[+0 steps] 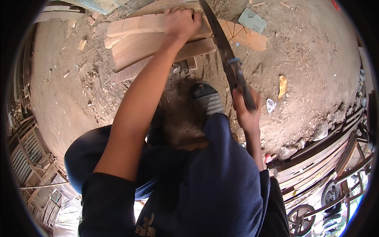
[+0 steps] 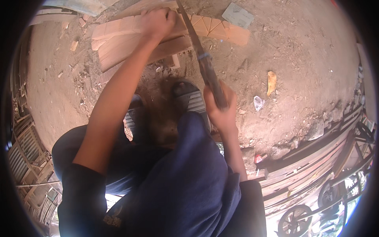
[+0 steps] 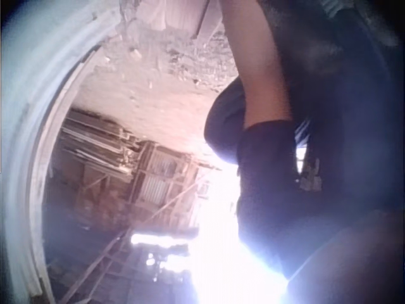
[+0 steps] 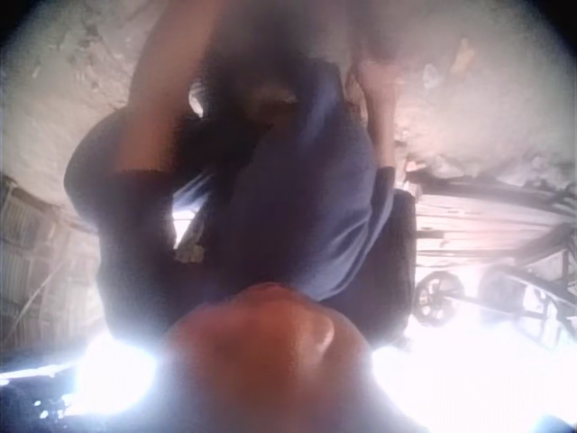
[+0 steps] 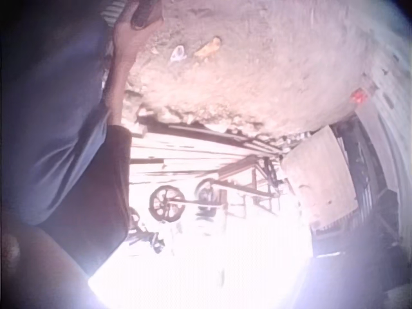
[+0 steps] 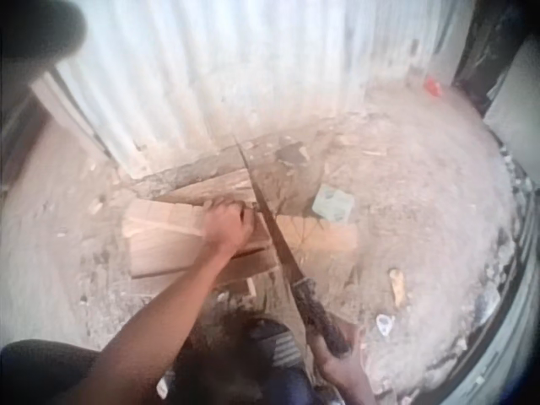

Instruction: The person uses a curved blade to cut a piece of wood placed on a small wooden stand. They hold the wood with one hand and repeatedly strike it with the blade to split it into smaller pieces.

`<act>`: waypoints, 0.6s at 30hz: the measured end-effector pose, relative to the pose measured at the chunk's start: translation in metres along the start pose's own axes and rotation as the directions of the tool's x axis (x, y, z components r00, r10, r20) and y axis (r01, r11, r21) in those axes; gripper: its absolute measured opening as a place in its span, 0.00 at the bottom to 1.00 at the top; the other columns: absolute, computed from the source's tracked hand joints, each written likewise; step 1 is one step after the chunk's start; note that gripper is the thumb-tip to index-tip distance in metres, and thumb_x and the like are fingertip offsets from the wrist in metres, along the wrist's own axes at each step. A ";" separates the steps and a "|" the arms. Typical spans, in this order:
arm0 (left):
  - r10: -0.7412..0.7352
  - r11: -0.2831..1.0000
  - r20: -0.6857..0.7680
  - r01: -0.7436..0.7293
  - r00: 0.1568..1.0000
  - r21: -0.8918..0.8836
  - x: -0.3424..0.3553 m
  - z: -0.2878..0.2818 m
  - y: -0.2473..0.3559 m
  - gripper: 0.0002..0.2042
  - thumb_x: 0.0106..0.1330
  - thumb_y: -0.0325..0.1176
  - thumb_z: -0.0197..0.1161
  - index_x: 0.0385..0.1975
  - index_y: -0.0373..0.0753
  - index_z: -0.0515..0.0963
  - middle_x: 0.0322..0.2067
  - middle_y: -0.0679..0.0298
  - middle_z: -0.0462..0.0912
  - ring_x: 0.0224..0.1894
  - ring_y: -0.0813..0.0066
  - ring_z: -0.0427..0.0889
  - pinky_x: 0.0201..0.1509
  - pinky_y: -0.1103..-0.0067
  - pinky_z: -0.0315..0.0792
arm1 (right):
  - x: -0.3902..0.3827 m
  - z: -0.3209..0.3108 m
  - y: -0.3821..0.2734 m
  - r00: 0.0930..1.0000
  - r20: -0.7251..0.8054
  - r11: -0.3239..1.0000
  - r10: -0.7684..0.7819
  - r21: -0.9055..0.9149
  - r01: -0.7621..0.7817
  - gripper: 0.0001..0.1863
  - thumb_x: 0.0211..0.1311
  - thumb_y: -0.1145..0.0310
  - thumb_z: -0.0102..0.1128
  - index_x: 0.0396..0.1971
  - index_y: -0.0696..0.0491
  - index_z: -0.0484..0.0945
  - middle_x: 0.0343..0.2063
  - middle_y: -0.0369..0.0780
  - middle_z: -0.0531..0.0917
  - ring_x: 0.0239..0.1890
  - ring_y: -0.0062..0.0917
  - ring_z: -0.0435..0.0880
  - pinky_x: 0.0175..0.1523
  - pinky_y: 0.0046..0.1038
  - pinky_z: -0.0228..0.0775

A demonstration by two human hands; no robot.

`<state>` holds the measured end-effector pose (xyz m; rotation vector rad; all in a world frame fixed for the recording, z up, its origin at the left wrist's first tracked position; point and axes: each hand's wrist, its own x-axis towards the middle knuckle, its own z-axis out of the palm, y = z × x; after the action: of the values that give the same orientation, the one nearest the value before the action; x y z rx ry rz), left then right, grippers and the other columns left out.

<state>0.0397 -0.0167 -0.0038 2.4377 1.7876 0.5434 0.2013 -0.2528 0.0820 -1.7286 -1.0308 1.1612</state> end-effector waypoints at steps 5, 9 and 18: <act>-0.003 0.999 0.008 0.002 1.000 0.043 0.001 -0.002 -0.003 0.19 0.59 0.42 0.46 0.22 0.40 0.83 0.27 0.55 0.84 0.35 0.62 0.81 0.52 0.69 0.64 | -0.035 -0.019 0.009 0.997 0.040 0.992 -0.063 -0.110 0.067 0.07 0.58 0.72 0.55 0.26 0.61 0.75 0.15 0.37 0.74 0.19 0.16 0.72 0.24 0.24 0.63; 0.001 1.000 -0.017 0.000 1.000 0.025 0.001 -0.002 0.003 0.19 0.59 0.43 0.46 0.22 0.40 0.83 0.27 0.55 0.84 0.36 0.62 0.81 0.51 0.69 0.64 | -0.055 -0.030 0.006 0.999 0.029 0.996 0.021 -0.087 -0.019 0.07 0.56 0.73 0.55 0.29 0.62 0.76 0.16 0.40 0.76 0.19 0.19 0.75 0.25 0.25 0.65; -0.001 0.999 -0.008 0.001 1.000 0.034 0.002 -0.005 -0.001 0.18 0.59 0.41 0.46 0.22 0.40 0.83 0.27 0.54 0.83 0.37 0.61 0.80 0.52 0.68 0.64 | -0.042 -0.027 -0.003 0.998 0.039 0.994 0.046 -0.098 -0.042 0.08 0.57 0.71 0.55 0.29 0.62 0.76 0.17 0.39 0.75 0.20 0.17 0.73 0.27 0.24 0.64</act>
<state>0.0379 -0.0148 0.0007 2.4598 1.8160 0.5281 0.2163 -0.2946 0.1048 -1.8176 -1.0949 1.1967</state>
